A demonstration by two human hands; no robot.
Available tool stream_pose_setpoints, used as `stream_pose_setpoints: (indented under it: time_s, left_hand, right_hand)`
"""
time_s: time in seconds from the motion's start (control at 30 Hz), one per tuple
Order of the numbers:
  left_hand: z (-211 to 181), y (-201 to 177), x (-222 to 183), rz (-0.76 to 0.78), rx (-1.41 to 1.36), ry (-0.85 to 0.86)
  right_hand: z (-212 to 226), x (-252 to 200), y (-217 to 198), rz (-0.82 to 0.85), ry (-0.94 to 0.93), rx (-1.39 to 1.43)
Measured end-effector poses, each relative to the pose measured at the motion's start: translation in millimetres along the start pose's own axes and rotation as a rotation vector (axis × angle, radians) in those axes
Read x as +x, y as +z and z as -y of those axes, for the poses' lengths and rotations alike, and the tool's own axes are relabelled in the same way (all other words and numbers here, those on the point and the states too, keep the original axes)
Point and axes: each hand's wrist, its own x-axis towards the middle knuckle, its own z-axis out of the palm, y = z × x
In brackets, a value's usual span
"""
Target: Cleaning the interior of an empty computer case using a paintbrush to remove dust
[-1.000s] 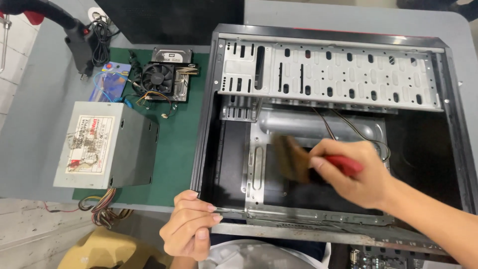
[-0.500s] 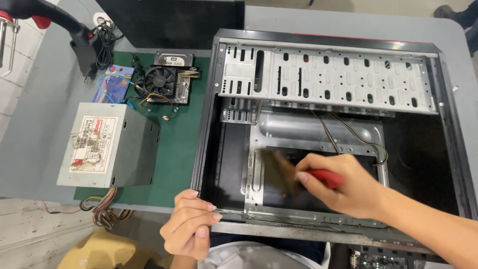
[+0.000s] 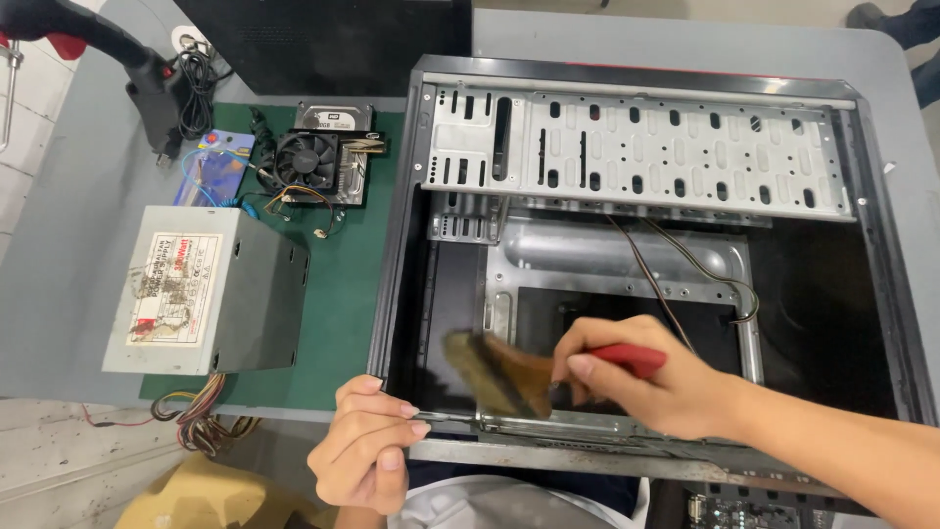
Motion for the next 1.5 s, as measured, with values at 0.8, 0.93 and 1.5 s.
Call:
stream_pose_setpoints:
  time_s: [0.8,0.93,1.5]
  left_hand:
    - [3,-2,4,0.017,-0.023,0.017]
    - [1,-3,3,0.022,-0.012,0.008]
    - [-10,-2,10,0.03,0.029,-0.088]
  right_hand:
    - [-19,15,-5,0.19,-0.253,-0.49]
    - [-1,13,-6,0.214,0.071,-0.136]
    - [12,4,-23,0.018,-0.045,-0.275]
